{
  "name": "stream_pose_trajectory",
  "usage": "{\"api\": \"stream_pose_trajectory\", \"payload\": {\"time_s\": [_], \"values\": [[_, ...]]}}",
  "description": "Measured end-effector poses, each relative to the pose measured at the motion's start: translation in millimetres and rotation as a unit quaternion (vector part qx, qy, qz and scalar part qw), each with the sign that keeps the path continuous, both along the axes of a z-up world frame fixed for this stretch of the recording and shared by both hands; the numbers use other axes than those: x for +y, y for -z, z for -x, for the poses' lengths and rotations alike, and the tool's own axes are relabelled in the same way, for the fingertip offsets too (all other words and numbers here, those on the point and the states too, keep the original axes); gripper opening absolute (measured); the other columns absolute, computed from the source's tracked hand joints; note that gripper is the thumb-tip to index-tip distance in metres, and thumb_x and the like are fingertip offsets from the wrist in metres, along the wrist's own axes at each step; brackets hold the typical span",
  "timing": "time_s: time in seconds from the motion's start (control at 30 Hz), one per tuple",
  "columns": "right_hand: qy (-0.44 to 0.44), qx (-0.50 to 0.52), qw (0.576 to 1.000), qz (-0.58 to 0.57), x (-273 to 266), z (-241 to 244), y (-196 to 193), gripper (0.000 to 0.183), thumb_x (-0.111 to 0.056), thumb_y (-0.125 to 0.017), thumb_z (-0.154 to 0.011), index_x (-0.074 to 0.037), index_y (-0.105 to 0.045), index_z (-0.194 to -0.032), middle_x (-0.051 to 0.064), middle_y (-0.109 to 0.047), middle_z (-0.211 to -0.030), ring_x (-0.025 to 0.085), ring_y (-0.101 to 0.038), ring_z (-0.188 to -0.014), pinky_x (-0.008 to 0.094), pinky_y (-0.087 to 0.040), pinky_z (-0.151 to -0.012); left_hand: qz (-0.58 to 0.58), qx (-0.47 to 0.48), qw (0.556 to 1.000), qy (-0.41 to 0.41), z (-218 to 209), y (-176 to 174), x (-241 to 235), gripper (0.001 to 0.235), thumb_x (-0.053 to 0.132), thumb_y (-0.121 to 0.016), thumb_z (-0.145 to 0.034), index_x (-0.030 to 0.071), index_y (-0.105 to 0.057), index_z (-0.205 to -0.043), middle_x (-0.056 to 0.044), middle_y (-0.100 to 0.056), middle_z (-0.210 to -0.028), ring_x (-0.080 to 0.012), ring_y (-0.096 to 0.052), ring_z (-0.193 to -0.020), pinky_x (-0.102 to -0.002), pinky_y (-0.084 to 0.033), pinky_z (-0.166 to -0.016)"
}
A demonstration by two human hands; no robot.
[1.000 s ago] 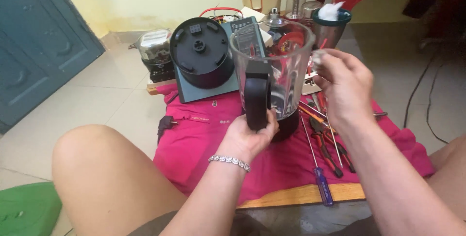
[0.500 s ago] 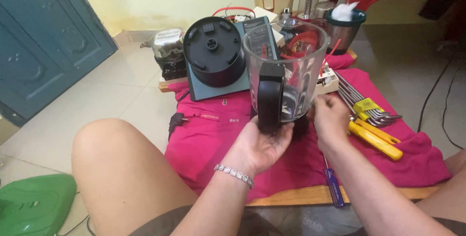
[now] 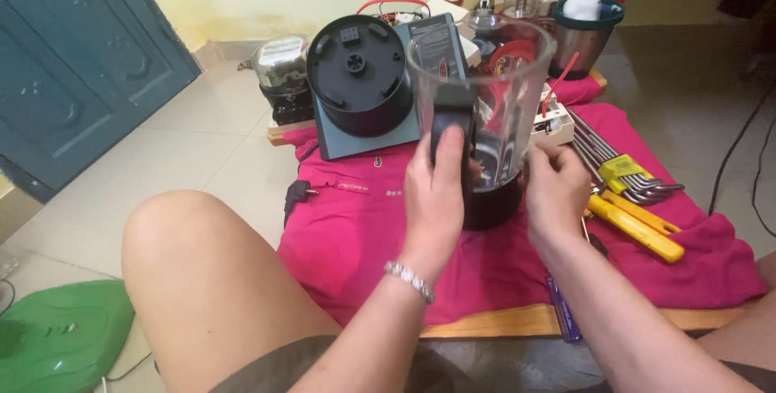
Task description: The person cleans the inside of a blender jar using a white cloth. They rotate the jar to wipe different sides and the bottom, then place it back on the base.
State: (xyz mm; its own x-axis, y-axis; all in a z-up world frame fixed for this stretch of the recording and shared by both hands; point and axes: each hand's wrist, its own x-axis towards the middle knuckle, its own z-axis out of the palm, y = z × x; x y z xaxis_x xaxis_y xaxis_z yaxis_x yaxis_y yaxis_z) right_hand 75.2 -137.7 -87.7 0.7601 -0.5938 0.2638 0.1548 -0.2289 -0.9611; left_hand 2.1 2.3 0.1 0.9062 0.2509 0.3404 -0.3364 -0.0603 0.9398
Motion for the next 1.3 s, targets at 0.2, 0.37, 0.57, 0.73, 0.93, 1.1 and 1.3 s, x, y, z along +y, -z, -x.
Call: {"api": "stream_pose_trajectory", "payload": {"time_s": [0.2, 0.37, 0.57, 0.73, 0.93, 1.1, 1.3], "values": [[-0.056, -0.275, 0.944, 0.170, 12.5, -11.5, -106.5, 0.016, -0.012, -0.077, -0.097, -0.001, -0.074, -0.109, 0.017, -0.072, -0.092, 0.028, -0.070, -0.087, 0.042, -0.053, -0.078, 0.034, 0.017, 0.999, -0.020, -34.5, -43.2, -5.4, 0.061, 0.066, -0.048, -0.090, 0.008, -0.062, -0.077, -0.014, -0.071, -0.065, -0.0236, -0.073, -0.061, -0.034, -0.058, -0.063], [-0.075, -0.317, 0.889, 0.322, 27.6, -11.9, -107.6, 0.012, 0.003, -0.068, -0.096, 0.002, -0.068, -0.108, 0.014, -0.062, -0.101, 0.025, -0.062, -0.084, 0.036, -0.051, -0.074, 0.055, 0.075, 0.996, -0.004, -57.0, -70.2, 3.0, 0.067, 0.059, -0.045, -0.085, -0.003, -0.070, -0.093, -0.009, -0.064, -0.064, -0.0166, -0.061, -0.054, -0.029, -0.050, -0.054], [-0.080, -0.270, 0.877, 0.390, 29.6, -8.9, -77.6, 0.016, 0.000, -0.071, -0.093, -0.004, -0.073, -0.109, 0.013, -0.059, -0.098, 0.030, -0.060, -0.078, 0.041, -0.049, -0.069, 0.058, 0.078, 0.995, 0.004, -73.5, -75.6, 12.0, 0.072, 0.059, -0.041, -0.085, -0.006, -0.071, -0.094, -0.010, -0.064, -0.064, -0.0171, -0.060, -0.052, -0.029, -0.051, -0.053], [-0.020, -0.387, 0.829, 0.402, 28.9, -59.2, -144.6, 0.007, -0.002, -0.078, -0.097, -0.002, -0.077, -0.104, 0.011, -0.056, -0.095, 0.025, -0.057, -0.078, 0.038, -0.046, -0.068, 0.014, 0.067, 0.998, -0.016, -70.9, -76.2, 10.3, 0.078, 0.064, -0.037, -0.081, -0.004, -0.072, -0.095, -0.010, -0.066, -0.062, -0.0192, -0.064, -0.052, -0.030, -0.052, -0.054], [-0.045, -0.373, 0.829, 0.413, 35.4, -24.1, -104.1, 0.015, 0.008, -0.072, -0.096, 0.003, -0.070, -0.109, 0.016, -0.057, -0.101, 0.031, -0.057, -0.087, 0.042, -0.048, -0.079, -0.011, 0.092, 0.996, -0.012, -68.4, -74.2, 11.9, 0.076, 0.064, -0.037, -0.081, -0.003, -0.071, -0.088, -0.009, -0.066, -0.061, -0.0186, -0.065, -0.053, -0.029, -0.053, -0.057], [-0.104, -0.295, 0.847, 0.429, 33.8, -2.1, -78.7, 0.014, 0.000, -0.075, -0.093, -0.004, -0.073, -0.107, 0.012, -0.059, -0.094, 0.029, -0.058, -0.082, 0.041, -0.047, -0.074, 0.040, 0.079, 0.996, -0.004, -71.9, -74.7, 17.4, 0.075, 0.063, -0.039, -0.082, -0.004, -0.070, -0.094, -0.010, -0.065, -0.064, -0.0179, -0.062, -0.053, -0.029, -0.052, -0.053], [-0.049, -0.416, 0.800, 0.430, 41.8, -51.5, -149.8, 0.010, 0.004, -0.076, -0.096, 0.001, -0.072, -0.105, 0.013, -0.058, -0.098, 0.028, -0.056, -0.084, 0.038, -0.046, -0.077, 0.031, 0.078, 0.996, -0.006, -69.7, -74.2, 18.1, 0.076, 0.062, -0.039, -0.083, -0.005, -0.072, -0.095, -0.011, -0.066, -0.062, -0.0187, -0.063, -0.053, -0.029, -0.051, -0.053]]}}
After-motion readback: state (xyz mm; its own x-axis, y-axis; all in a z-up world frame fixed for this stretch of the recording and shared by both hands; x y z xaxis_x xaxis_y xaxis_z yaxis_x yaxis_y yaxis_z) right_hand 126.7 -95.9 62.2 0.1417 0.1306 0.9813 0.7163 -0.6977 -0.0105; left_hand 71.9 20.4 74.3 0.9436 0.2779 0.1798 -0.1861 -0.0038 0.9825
